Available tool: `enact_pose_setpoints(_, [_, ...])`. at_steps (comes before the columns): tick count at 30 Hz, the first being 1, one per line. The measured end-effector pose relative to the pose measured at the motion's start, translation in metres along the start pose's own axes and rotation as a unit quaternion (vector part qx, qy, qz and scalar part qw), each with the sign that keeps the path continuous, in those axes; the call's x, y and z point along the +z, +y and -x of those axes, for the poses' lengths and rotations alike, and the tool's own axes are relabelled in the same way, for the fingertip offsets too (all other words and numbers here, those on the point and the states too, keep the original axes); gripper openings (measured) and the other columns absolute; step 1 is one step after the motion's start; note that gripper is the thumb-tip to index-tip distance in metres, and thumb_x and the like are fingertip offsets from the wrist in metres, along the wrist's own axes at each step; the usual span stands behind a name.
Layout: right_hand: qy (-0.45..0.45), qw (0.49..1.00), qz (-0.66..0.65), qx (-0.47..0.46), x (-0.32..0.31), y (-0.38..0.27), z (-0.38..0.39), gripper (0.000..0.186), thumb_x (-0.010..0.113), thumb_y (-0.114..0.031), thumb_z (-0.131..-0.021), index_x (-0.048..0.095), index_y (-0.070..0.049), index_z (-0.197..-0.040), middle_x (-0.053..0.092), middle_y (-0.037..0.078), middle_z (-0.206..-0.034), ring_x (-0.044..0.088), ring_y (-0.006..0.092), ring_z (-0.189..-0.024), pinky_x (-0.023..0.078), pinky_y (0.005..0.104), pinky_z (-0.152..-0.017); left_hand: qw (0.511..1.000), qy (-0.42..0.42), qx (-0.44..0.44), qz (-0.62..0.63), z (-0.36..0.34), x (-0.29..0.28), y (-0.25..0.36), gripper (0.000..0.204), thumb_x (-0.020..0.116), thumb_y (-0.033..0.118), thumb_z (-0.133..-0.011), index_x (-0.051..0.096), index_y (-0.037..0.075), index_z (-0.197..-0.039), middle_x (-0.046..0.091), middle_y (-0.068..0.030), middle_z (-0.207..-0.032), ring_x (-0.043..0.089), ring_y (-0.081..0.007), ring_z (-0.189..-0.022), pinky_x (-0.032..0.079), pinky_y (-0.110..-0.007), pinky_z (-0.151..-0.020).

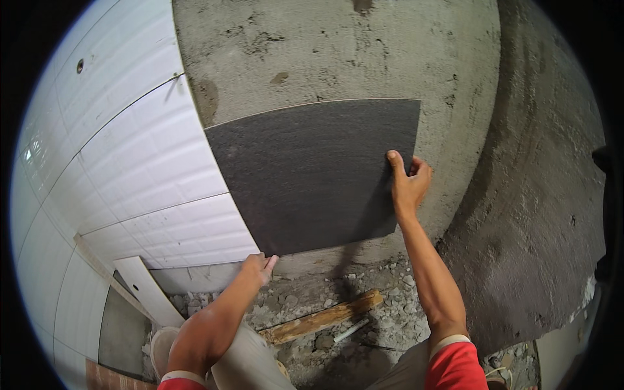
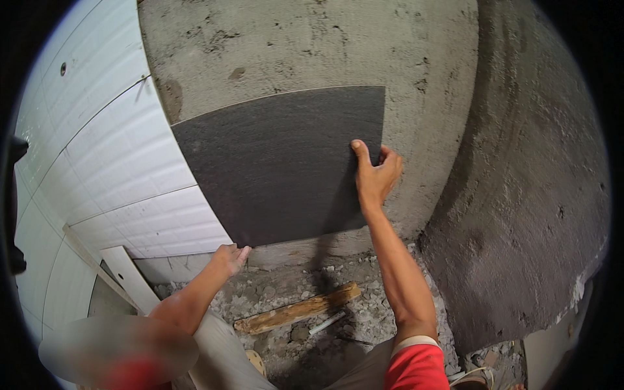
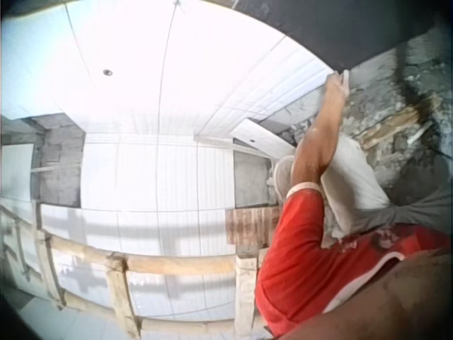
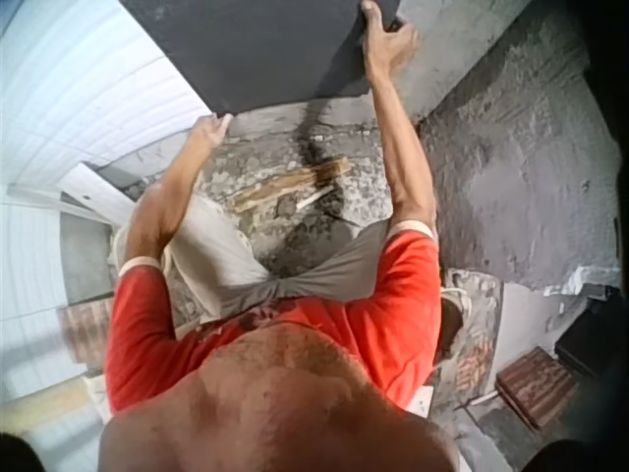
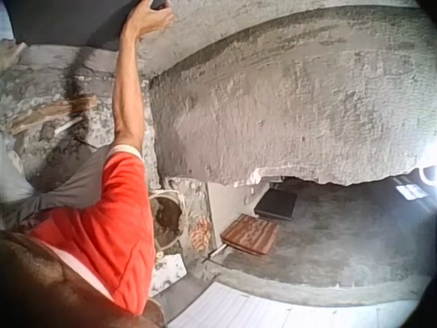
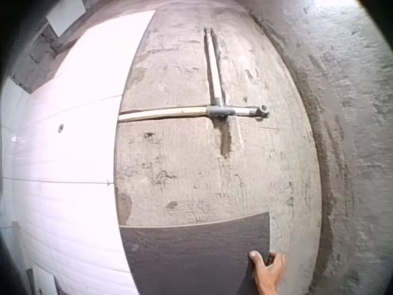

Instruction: The person positions a dark tile against a wall, then uses a tape measure to measure the wall and floor area. The person also handles a red cloth and a bucket during the process.

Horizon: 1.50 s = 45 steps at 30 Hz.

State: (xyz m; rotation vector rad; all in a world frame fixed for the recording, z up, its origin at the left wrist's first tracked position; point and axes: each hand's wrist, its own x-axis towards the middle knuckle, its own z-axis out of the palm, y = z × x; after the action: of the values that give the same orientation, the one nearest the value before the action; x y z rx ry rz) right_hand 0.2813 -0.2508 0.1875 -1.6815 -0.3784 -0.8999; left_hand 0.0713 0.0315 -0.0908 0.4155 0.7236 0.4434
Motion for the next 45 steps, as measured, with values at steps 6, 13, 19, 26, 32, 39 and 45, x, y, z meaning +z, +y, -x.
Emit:
enact_pose_setpoints(6, [-0.032, 0.999, -0.006, 0.030, -0.006, -0.004, -0.003, 0.086, 0.076, -0.068, -0.074, 0.060, 0.009, -0.109, 0.052, 0.014, -0.103, 0.049, 0.0271, -0.101, 0.042, 0.0421, -0.090, 0.998, 0.040, 0.003, 0.057, 0.043, 0.038, -0.001, 0.041, 0.035, 0.007, -0.105, 0.035, -0.011, -0.142, 0.041, -0.0240, -0.144, 0.048, -0.0363, -0.127, 0.052, -0.035, -0.105])
enact_pose_setpoints(13, [-0.029, 0.999, -0.020, 0.016, 0.004, 0.004, -0.005, 0.087, 0.077, -0.069, -0.072, 0.061, 0.009, -0.106, 0.053, 0.015, -0.101, 0.051, 0.0274, -0.099, 0.043, 0.0425, -0.090, 0.999, -0.006, 0.015, 0.052, 0.026, 0.010, -0.002, 0.041, 0.034, 0.007, -0.105, 0.032, -0.012, -0.142, 0.041, -0.0263, -0.142, 0.050, -0.0393, -0.124, 0.055, -0.034, -0.102])
enact_pose_setpoints(19, [-0.005, 1.000, -0.020, 0.003, 0.008, 0.009, 0.004, 0.088, 0.077, -0.069, -0.072, 0.062, 0.010, -0.108, 0.055, 0.018, -0.107, 0.053, 0.0286, -0.101, 0.045, 0.0422, -0.090, 0.999, 0.034, 0.028, 0.025, 0.031, 0.020, 0.000, 0.038, 0.039, 0.002, -0.103, 0.033, -0.012, -0.139, 0.040, -0.0265, -0.142, 0.049, -0.0391, -0.126, 0.057, -0.036, -0.100])
enact_pose_setpoints(26, [-0.016, 1.000, 0.002, 0.007, 0.005, 0.007, 0.016, 0.091, 0.076, -0.072, -0.071, 0.063, 0.010, -0.111, 0.056, 0.016, -0.106, 0.055, 0.0277, -0.098, 0.047, 0.0406, -0.087, 0.998, 0.058, 0.013, 0.029, 0.055, 0.026, 0.009, 0.045, 0.032, 0.006, -0.105, 0.026, -0.009, -0.147, 0.028, -0.0251, -0.153, 0.043, -0.0365, -0.133, 0.055, -0.035, -0.103])
enact_pose_setpoints(32, [-0.018, 1.000, 0.006, 0.016, 0.007, 0.004, 0.023, 0.097, 0.075, -0.075, -0.070, 0.062, 0.012, -0.111, 0.055, 0.018, -0.105, 0.056, 0.0279, -0.097, 0.048, 0.0404, -0.087, 0.998, 0.059, -0.005, 0.038, 0.066, 0.019, 0.017, 0.048, 0.029, 0.008, -0.107, 0.021, -0.005, -0.152, 0.022, -0.0221, -0.159, 0.039, -0.0329, -0.138, 0.054, -0.032, -0.103])
enact_pose_setpoints(39, [-0.024, 0.999, 0.003, 0.024, 0.006, 0.000, 0.030, 0.099, 0.074, -0.075, -0.071, 0.059, 0.012, -0.116, 0.054, 0.018, -0.109, 0.055, 0.0276, -0.100, 0.047, 0.0414, -0.090, 0.997, 0.058, -0.008, 0.042, 0.070, 0.010, 0.019, 0.047, 0.027, 0.009, -0.107, 0.022, -0.003, -0.153, 0.023, -0.0184, -0.160, 0.039, -0.0309, -0.139, 0.054, -0.032, -0.103])
enact_pose_setpoints(45, [-0.035, 0.999, 0.000, 0.023, 0.003, -0.005, 0.035, 0.100, 0.074, -0.075, -0.070, 0.058, 0.011, -0.117, 0.053, 0.017, -0.110, 0.055, 0.0270, -0.101, 0.047, 0.0415, -0.091, 0.998, 0.057, -0.008, 0.035, 0.073, 0.009, 0.020, 0.049, 0.026, 0.008, -0.107, 0.020, 0.000, -0.155, 0.022, -0.0153, -0.161, 0.037, -0.0294, -0.141, 0.055, -0.031, -0.102])
